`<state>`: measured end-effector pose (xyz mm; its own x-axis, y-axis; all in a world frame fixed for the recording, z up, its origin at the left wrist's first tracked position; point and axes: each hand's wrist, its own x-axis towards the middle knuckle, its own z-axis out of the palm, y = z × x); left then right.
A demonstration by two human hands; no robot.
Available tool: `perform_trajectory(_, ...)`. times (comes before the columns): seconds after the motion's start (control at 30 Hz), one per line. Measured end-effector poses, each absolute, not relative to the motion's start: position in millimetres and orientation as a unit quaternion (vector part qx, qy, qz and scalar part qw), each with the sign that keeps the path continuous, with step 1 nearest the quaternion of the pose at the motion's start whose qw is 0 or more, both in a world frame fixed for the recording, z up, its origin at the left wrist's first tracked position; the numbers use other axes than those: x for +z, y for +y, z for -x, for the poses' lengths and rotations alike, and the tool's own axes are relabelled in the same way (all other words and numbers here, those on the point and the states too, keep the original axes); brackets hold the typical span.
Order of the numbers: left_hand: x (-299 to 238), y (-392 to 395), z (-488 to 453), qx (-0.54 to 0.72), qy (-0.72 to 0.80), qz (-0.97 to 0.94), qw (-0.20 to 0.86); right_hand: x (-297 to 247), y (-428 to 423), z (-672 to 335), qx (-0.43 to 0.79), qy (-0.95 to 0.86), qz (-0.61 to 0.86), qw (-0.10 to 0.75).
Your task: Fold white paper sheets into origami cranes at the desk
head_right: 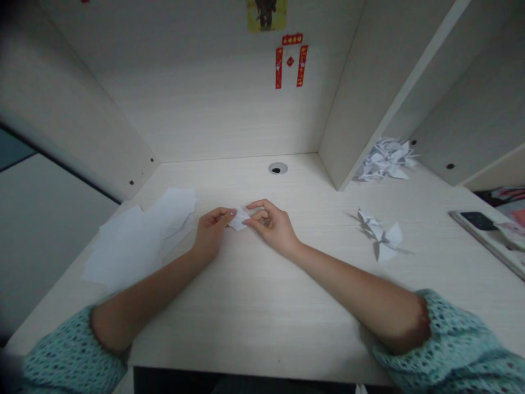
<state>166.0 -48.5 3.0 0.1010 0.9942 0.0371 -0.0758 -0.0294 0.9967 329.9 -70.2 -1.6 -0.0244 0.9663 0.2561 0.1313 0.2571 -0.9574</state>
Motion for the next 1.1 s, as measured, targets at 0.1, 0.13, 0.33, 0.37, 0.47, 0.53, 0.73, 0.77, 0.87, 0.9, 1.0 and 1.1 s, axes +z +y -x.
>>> perform_trajectory(0.1, 4, -49, -165, 0.511, 0.432, -0.512, 0.539, -4, -68, -330, 0.435, -0.578, 0.452, 0.522)
perform_trajectory(0.13, 4, -49, -165, 0.513, 0.427, -0.515, 0.538, -5, -68, -329, 0.454, -0.572, 0.444, 0.519)
perform_trajectory(0.33, 2, -48, -164, 0.531, 0.411, -0.53, 0.518, -3, -66, -326, 0.497, -0.535, 0.426, 0.534)
perform_trajectory(0.37, 2, -48, -164, 0.536, 0.409, -0.537, 0.507, -2, -66, -326, 0.499, -0.526, 0.424, 0.543)
perform_trajectory(0.47, 1, -47, -163, 0.551, 0.4, -0.57, 0.459, -2, -65, -327, 0.485, -0.507, 0.424, 0.572)
perform_trajectory(0.53, 1, -48, -161, 0.547, 0.404, -0.597, 0.426, -3, -63, -328, 0.459, -0.505, 0.432, 0.59)
perform_trajectory(0.73, 6, -52, -160, 0.507, 0.461, -0.652, 0.325, -7, -58, -332, 0.412, -0.527, 0.428, 0.608)
perform_trajectory(0.77, 7, -53, -160, 0.504, 0.458, -0.658, 0.322, -7, -58, -333, 0.412, -0.529, 0.428, 0.606)
perform_trajectory(0.87, 9, -55, -161, 0.489, 0.44, -0.67, 0.345, -6, -59, -333, 0.417, -0.53, 0.43, 0.6)
perform_trajectory(0.9, 10, -56, -161, 0.485, 0.435, -0.672, 0.351, -5, -60, -333, 0.419, -0.529, 0.431, 0.599)
perform_trajectory(1.0, 11, -57, -161, 0.485, 0.437, -0.669, 0.356, -5, -61, -332, 0.433, -0.527, 0.433, 0.589)
perform_trajectory(1.1, 10, -56, -160, 0.49, 0.452, -0.648, 0.368, -4, -61, -331, 0.446, -0.523, 0.44, 0.579)
